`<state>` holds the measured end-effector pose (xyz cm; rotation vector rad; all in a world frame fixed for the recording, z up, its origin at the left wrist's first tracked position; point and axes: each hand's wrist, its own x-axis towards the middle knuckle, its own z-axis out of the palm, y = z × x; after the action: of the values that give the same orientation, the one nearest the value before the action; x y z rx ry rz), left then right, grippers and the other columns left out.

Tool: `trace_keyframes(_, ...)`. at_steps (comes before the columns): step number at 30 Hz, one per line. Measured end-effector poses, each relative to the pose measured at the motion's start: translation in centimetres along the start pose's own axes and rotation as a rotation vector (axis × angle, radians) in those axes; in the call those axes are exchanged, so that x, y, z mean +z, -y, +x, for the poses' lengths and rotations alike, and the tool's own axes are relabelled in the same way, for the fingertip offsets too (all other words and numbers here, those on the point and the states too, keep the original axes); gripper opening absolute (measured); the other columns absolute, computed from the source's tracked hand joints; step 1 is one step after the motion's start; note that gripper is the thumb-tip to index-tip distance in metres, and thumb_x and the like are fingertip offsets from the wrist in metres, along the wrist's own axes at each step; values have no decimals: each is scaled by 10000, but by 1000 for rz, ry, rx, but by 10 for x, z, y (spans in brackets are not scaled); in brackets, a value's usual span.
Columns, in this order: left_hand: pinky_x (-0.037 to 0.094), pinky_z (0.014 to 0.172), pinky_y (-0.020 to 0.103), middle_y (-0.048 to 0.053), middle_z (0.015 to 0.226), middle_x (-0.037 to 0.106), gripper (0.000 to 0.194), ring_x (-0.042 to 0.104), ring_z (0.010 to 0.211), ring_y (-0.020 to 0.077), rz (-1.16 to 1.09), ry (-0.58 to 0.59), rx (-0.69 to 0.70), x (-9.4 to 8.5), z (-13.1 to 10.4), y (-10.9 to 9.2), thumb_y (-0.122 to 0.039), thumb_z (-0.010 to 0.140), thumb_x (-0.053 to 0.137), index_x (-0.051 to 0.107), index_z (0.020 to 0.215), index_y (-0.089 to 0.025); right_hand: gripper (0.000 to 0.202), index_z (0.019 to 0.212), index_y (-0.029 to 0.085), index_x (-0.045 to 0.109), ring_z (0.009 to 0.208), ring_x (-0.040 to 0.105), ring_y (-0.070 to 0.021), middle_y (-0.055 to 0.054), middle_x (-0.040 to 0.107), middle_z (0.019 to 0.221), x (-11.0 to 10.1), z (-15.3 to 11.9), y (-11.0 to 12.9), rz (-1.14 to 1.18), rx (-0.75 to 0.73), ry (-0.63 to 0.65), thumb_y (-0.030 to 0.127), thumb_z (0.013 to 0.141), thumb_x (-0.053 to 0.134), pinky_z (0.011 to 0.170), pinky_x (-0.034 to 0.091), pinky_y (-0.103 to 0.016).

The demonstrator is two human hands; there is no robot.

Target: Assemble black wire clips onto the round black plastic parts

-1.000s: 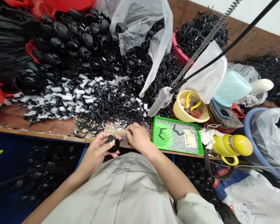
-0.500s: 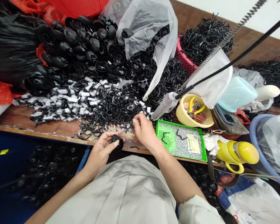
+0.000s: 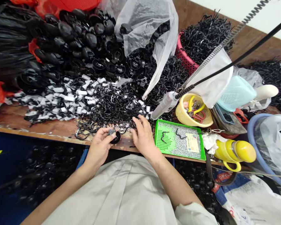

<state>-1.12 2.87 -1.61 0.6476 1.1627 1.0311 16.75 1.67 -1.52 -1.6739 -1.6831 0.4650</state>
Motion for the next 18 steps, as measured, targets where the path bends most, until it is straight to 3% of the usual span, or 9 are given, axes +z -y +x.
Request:
trace_keyframes(3,500,664,263,19,928,681,308,638,790,152,-39,35,-53,2,-2,-5,-296,716,750,568,947,-202,274,1127,213,648,850,639,-187,-83,661,1008,6,-3,8,166,98,142,346,915,537,790,533,-334)
trace_keyframes(5,515,692,291,21,929,686,320,651,795,165,-54,94,-81,2,-6,-7,-297,711,751,569,956,-203,231,937,211,673,702,612,-152,-29,657,804,9,-5,12,269,163,233,371,933,507,675,512,-278)
trace_keyframes(7,518,737,307,29,960,690,325,658,820,169,-16,158,-94,1,-10,-7,-297,728,740,577,994,-205,236,859,208,656,677,597,-143,-18,650,764,9,-4,13,311,215,192,383,927,513,645,493,-261)
trace_keyframes(10,504,840,327,52,1057,684,350,656,935,182,79,241,-59,1,-13,-8,-273,750,725,578,1061,-205,219,908,217,618,607,576,-136,3,630,729,5,-1,13,465,333,82,430,859,611,582,485,-255)
trace_keyframes(12,489,876,324,49,1039,684,320,647,957,182,139,267,-9,2,-14,-8,-245,741,727,582,1022,-196,253,877,223,588,557,559,-132,29,597,658,3,1,15,590,387,106,464,827,646,544,475,-252)
trace_keyframes(15,489,821,287,22,908,671,225,631,868,160,247,261,43,7,-16,-9,-223,733,715,590,916,-183,280,765,221,567,564,534,-125,33,582,632,2,1,19,552,353,204,486,832,632,551,445,-244)
trace_keyframes(18,512,677,251,16,885,648,215,607,799,150,315,249,7,10,-18,-10,-239,739,691,591,921,-187,311,702,215,538,603,496,-120,27,567,657,0,-3,23,411,295,196,476,865,589,569,397,-239)
